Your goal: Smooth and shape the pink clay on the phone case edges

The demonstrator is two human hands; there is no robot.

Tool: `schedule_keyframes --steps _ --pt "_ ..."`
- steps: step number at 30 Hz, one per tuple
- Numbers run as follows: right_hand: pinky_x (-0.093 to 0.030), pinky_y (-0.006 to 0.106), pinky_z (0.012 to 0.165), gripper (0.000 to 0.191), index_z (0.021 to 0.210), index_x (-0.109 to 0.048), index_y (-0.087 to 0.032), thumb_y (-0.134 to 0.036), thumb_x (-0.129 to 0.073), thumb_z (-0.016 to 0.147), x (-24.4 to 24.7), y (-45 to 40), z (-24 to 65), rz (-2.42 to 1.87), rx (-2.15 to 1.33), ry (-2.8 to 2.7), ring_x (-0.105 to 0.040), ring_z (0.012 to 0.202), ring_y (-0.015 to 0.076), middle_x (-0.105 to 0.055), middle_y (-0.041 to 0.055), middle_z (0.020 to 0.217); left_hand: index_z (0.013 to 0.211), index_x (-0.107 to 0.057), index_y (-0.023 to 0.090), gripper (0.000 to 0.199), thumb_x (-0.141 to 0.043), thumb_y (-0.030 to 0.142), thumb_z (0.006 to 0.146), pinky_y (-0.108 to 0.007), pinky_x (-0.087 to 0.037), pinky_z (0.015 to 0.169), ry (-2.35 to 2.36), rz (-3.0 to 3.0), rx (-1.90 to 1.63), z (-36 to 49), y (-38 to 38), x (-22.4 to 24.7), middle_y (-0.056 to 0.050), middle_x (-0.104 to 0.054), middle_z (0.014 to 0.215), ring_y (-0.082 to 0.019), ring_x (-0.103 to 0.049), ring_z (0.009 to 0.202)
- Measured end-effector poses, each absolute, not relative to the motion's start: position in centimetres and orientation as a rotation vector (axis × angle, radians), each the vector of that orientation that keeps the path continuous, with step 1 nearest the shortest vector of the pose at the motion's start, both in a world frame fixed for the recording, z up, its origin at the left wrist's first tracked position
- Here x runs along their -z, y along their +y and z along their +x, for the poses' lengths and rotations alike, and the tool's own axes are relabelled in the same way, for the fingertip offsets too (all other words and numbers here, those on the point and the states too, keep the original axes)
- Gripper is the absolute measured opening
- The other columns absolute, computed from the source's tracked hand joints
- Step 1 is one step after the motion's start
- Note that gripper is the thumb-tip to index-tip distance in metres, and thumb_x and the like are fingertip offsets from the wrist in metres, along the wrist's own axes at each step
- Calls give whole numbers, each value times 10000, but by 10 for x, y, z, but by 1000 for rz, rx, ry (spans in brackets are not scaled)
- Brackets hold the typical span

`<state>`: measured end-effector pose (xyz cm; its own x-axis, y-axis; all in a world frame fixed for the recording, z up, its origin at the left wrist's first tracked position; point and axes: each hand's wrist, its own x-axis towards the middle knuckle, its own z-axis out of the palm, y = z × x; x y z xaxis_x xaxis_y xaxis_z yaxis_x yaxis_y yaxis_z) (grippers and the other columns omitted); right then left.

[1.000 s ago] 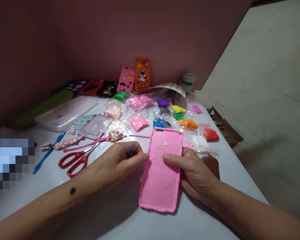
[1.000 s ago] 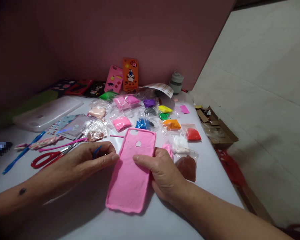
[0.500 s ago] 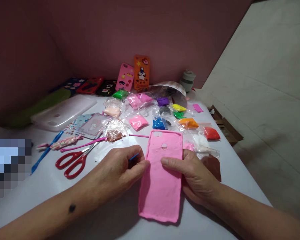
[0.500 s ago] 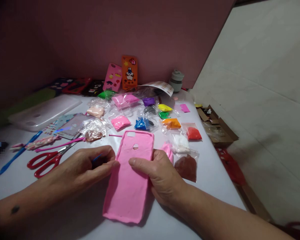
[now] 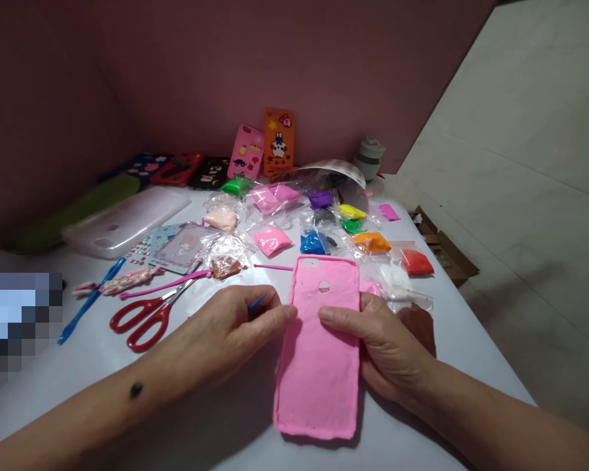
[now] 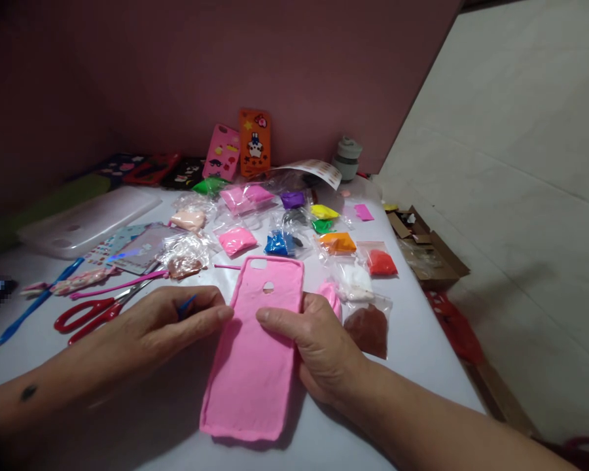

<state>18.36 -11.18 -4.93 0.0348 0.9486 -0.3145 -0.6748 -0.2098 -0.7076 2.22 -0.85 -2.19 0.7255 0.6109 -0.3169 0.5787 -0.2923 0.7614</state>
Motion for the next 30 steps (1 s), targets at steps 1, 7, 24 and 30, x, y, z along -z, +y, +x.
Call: schedule_keyframes --steps 1,7,24,30 --pt "-484 388 858 262 943 -692 -139 -171 -755 691 50 -112 184 -898 -1560 -404 -655 807 206 -696 90 908 662 -478 177 414 -445 550 839 -236 -239 469 929 1946 -62 22 -8 20 43 -391 601 -103 -349 549" --pt "-506 345 818 288 973 -691 -117 -145 -752 693 50 -111 185 -870 -1562 -390 -661 804 197 -703 100 908 677 -440 184 362 -458 479 887 -229 -153 422 904 1433 -78 22 -8 17 71 -368 484 -70 -258 442" --pt "-493 380 847 364 954 -690 -108 -124 -770 599 45 -110 186 -873 -1611 -290 -644 778 206 -695 98 889 720 -466 176 261 -568 371 861 -265 -94 460 671 1055 -60 21 -10 28 74 -322 476 -67 -196 454" --pt "-488 392 878 326 929 -698 -110 -120 -772 612 46 -109 185 -842 -1605 -296 -642 802 203 -695 99 916 764 -479 175 222 -585 345 860 -264 -91 459 625 985 -43 21 -8 28 82 -317 517 -59 -182 452"
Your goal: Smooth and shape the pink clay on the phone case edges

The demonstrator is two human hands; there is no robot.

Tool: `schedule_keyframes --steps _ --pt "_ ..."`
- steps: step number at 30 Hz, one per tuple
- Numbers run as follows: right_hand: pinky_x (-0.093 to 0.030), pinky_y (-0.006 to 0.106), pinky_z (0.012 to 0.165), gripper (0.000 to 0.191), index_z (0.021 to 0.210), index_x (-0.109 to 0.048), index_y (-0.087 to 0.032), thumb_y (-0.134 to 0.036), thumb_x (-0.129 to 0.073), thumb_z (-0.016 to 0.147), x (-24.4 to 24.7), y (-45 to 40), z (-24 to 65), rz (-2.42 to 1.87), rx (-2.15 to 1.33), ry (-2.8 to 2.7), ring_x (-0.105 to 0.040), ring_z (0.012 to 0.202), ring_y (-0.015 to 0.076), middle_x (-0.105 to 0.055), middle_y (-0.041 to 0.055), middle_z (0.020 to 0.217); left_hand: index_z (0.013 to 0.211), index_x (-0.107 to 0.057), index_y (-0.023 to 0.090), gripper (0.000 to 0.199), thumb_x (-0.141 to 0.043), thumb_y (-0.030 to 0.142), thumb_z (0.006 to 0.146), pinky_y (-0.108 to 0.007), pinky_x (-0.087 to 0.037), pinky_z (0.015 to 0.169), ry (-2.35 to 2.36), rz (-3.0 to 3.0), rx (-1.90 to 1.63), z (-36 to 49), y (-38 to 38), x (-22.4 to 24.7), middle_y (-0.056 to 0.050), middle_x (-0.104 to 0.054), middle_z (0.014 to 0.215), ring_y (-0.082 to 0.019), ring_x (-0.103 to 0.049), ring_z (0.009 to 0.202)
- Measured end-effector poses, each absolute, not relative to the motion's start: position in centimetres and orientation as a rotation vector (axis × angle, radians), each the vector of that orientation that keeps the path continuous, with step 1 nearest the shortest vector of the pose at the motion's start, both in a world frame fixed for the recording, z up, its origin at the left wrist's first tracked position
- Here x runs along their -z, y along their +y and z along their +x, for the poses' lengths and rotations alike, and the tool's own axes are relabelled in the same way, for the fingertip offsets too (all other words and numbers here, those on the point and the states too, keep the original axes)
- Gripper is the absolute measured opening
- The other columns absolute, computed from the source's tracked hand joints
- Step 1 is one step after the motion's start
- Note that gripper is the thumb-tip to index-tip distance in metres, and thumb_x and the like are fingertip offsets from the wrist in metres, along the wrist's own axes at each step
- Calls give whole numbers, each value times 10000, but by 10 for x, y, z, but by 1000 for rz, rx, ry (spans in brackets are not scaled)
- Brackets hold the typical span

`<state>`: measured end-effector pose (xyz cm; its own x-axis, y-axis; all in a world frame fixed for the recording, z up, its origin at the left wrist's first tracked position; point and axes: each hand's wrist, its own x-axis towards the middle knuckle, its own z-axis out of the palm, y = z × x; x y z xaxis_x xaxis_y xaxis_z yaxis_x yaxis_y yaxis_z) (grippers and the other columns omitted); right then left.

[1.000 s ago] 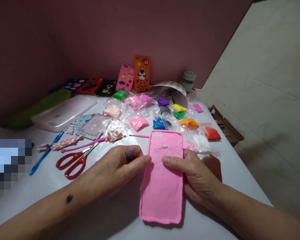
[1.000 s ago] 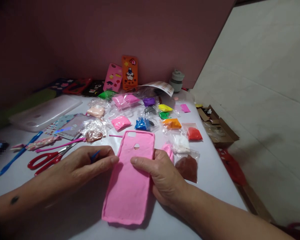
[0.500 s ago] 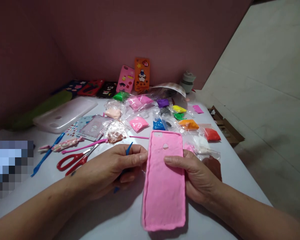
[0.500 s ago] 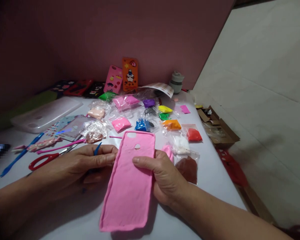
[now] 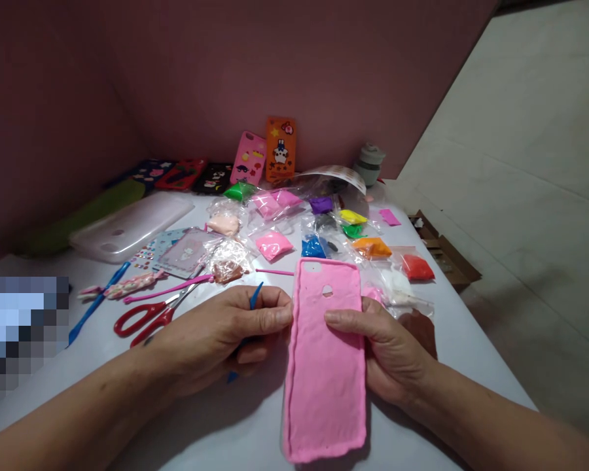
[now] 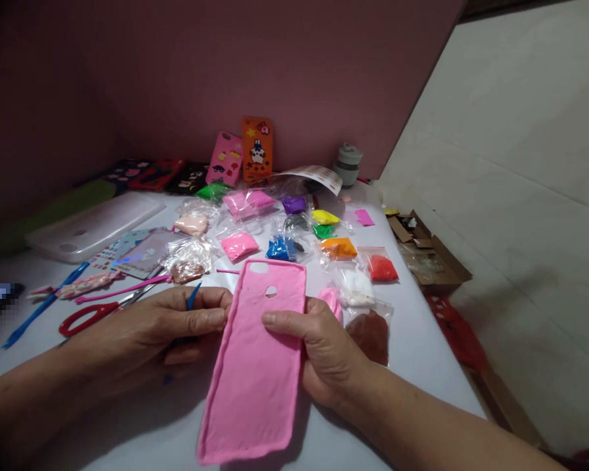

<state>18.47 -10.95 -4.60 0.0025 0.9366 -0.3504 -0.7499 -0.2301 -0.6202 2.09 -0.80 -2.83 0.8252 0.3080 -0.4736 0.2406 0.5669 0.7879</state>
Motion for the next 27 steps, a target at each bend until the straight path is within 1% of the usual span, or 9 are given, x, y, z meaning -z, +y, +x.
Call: schedule_keyframes --steps 5,8,12,15,20,23,27 --pt "-510 358 838 316 932 -699 -93 -108 -757 622 43 -109 184 -802 -1626 -299 -651 795 201 -703 99 881 762 -487 174 203 -570 323 871 -267 -99 466 618 972 -11 20 -9 27 84 -301 496 -64 -176 455" --pt "-506 369 850 301 913 -704 -108 -116 -760 618 41 -109 184 -786 -1644 -281 -648 770 191 -702 89 868 760 -490 174 195 -568 314 873 -265 -99 466 625 973 -10 20 -9 26 86 -283 491 -63 -167 452" --pt "-504 380 846 336 926 -701 -102 -135 -778 601 42 -109 183 -844 -1615 -284 -645 788 206 -695 101 881 775 -501 174 207 -607 336 846 -255 -101 460 635 983 -45 20 -6 27 84 -314 517 -58 -180 457" --pt "-499 369 839 350 944 -699 -105 -144 -783 607 44 -109 182 -869 -1594 -304 -640 808 209 -689 105 900 738 -484 177 251 -585 374 858 -256 -111 456 618 1010 -49 18 -4 28 77 -333 510 -64 -199 457" --pt "-478 399 853 222 856 -708 -118 -169 -775 650 48 -112 182 -864 -1597 -375 -626 775 197 -677 92 879 722 -507 172 278 -589 406 847 -249 -124 451 663 1204 -47 19 -6 25 71 -370 514 -64 -238 461" --pt "-471 408 853 271 924 -707 -126 -166 -764 662 49 -113 182 -871 -1605 -383 -625 767 198 -680 93 889 732 -537 171 268 -590 413 835 -251 -128 455 746 1337 -9 21 -7 21 70 -390 529 -67 -260 476" --pt "-475 379 829 316 1005 -695 -126 -159 -741 694 49 -113 181 -835 -1644 -403 -626 770 191 -682 101 914 688 -505 175 265 -565 388 835 -264 -139 466 797 1403 29 18 -9 21 68 -386 526 -80 -269 493"
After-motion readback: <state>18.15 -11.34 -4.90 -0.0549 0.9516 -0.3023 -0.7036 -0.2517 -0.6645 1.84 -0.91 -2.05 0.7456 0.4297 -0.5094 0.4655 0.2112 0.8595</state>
